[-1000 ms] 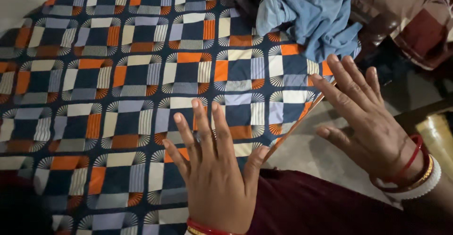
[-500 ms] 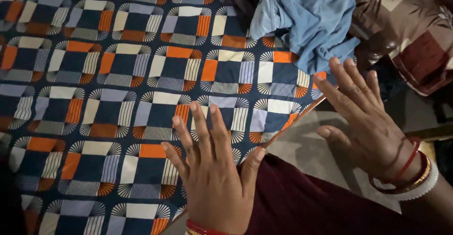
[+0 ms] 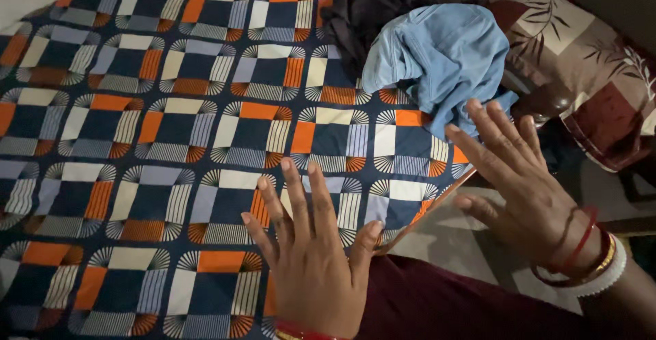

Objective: The person takes a pair of light blue jeans from a red backpack and lays them on a patterned bedspread. They smooth out the fabric, fold the jeans in half lengthwise, and then fold them into a compact rectangular shape.

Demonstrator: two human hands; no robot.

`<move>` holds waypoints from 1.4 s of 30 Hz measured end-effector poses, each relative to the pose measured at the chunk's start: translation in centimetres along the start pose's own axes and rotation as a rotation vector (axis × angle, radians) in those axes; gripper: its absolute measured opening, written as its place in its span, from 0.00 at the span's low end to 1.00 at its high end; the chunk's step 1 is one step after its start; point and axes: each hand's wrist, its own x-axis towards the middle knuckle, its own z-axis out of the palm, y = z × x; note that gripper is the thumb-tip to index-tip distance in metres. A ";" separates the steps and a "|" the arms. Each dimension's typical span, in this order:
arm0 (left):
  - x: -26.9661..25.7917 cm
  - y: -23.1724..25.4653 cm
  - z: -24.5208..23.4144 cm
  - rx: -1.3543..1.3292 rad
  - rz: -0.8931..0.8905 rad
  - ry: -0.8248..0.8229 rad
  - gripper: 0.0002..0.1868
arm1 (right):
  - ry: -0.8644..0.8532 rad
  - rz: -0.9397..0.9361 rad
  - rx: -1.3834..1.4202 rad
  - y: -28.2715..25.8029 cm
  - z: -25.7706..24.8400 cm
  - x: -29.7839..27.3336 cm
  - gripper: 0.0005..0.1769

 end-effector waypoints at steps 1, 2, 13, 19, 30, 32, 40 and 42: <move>0.2 -0.1 0.2 0.003 0.006 0.005 0.47 | -0.007 0.009 0.003 0.1 0.1 0.1 0.43; 0.5 -0.2 0.3 0.006 0.012 0.010 0.47 | -0.014 0.019 0.005 0.1 0.2 0.3 0.43; 1.4 -1.4 0.9 0.056 -0.025 -0.033 0.48 | -0.032 0.018 -0.003 1.4 1.5 2.5 0.44; 1.9 -0.4 1.2 0.040 -0.080 -0.019 0.48 | -0.068 -0.036 0.045 2.6 1.6 4.3 0.42; 4.1 3.5 4.4 0.022 -0.121 0.036 0.47 | -0.050 -0.130 0.061 9.0 1.4 6.5 0.43; 4.8 4.0 5.4 0.004 -0.114 0.015 0.47 | -0.085 -0.124 0.088 10.4 1.2 6.7 0.43; 8.3 7.0 8.4 -0.100 -0.124 -0.100 0.47 | -0.132 -0.125 0.135 15.7 2.0 7.6 0.43; 9.2 7.8 8.8 -0.189 -0.152 -0.154 0.46 | -0.153 -0.116 0.144 17.0 2.2 7.8 0.42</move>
